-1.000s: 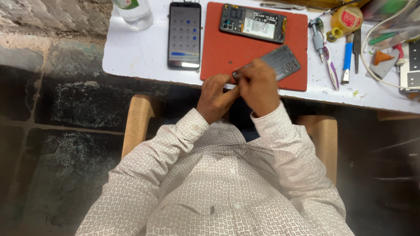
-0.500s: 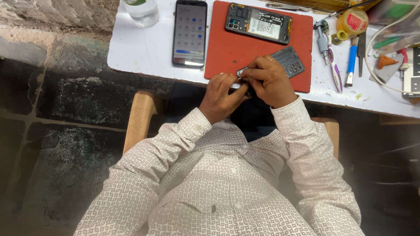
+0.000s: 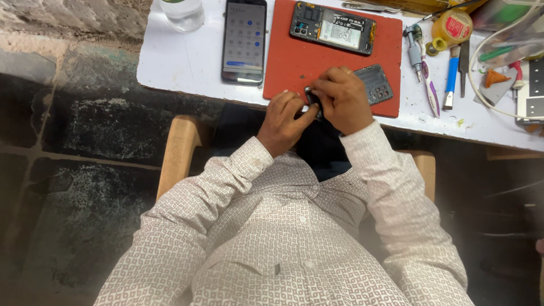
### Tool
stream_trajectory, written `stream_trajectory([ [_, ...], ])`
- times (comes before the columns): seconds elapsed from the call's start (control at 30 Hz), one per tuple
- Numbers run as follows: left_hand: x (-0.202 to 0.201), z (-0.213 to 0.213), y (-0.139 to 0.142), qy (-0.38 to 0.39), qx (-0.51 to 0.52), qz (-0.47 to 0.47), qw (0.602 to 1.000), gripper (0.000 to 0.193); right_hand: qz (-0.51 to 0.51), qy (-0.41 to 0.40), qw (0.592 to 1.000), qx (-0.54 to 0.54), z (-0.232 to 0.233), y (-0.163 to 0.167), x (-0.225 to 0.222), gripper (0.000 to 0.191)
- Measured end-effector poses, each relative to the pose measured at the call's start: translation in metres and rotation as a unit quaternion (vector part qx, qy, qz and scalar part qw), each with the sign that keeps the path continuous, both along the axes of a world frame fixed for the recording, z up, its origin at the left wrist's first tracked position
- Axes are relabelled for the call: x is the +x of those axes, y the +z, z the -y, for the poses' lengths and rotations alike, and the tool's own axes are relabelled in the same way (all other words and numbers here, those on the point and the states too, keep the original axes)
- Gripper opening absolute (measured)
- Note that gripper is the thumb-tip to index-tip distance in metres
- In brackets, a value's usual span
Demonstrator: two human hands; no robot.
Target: The person cleans the back cover of a smartphone with a cloth, then applies adhesive to the phone's internal frame and aligns the back cover onto the device. The person handles a second smartphone and various tools on the workbench.
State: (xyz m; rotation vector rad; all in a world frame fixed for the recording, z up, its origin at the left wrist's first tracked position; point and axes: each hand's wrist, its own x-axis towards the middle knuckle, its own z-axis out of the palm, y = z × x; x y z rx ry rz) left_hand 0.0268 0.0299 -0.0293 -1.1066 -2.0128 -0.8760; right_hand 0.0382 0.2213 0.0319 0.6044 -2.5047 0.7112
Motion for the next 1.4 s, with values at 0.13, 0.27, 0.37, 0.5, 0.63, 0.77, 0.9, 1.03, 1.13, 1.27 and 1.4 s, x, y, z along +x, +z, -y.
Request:
stream_trajectory([
  [0.13, -0.001, 0.002, 0.0, -0.006, -0.004, -0.008, 1.0, 0.028, -0.024, -0.035, 0.999, 0.01, 0.01, -0.004, -0.007, 0.011],
  [0.27, -0.004, 0.003, 0.0, -0.002, -0.01, -0.014, 1.0, 0.029, -0.036, -0.077, 0.996, -0.002, 0.019, -0.007, -0.009, 0.009],
  [0.37, -0.004, 0.002, 0.0, -0.004, -0.012, -0.009, 1.0, 0.029, -0.039, -0.105, 0.994, -0.01, 0.02, -0.007, -0.008, 0.006],
  [0.5, -0.005, 0.003, 0.0, -0.008, -0.007, 0.0, 1.0, 0.031, -0.042, -0.055, 0.998, 0.006, 0.016, -0.004, -0.007, 0.008],
  [0.63, -0.004, 0.003, -0.001, -0.017, -0.009, 0.016, 1.0, 0.032, -0.035, -0.046, 0.998, 0.024, 0.013, -0.002, -0.007, 0.01],
  [0.77, -0.003, 0.003, -0.002, -0.014, -0.007, 0.01, 1.0, 0.031, -0.049, -0.057, 0.997, 0.034, 0.013, 0.0, -0.006, 0.009],
  [0.9, -0.005, 0.003, -0.003, -0.009, -0.004, 0.006, 1.0, 0.029, -0.049, -0.027, 0.997, 0.049, 0.015, 0.002, -0.005, 0.009],
  [1.03, -0.005, 0.002, -0.003, -0.018, -0.003, 0.006, 1.0, 0.03, -0.051, -0.055, 0.996, 0.043, 0.016, 0.004, -0.005, 0.008],
  [1.13, -0.005, 0.001, -0.004, -0.012, -0.007, 0.003, 1.0, 0.029, -0.05, -0.063, 0.996, 0.049, 0.017, 0.005, -0.005, 0.008],
  [1.27, -0.006, 0.0, -0.005, -0.008, -0.003, -0.006, 1.0, 0.029, -0.05, -0.034, 0.997, 0.056, 0.015, 0.008, 0.001, 0.008],
  [1.4, -0.005, 0.001, -0.005, -0.027, -0.005, 0.017, 0.999, 0.029, -0.037, -0.043, 0.997, 0.051, 0.014, 0.011, 0.004, 0.01],
])
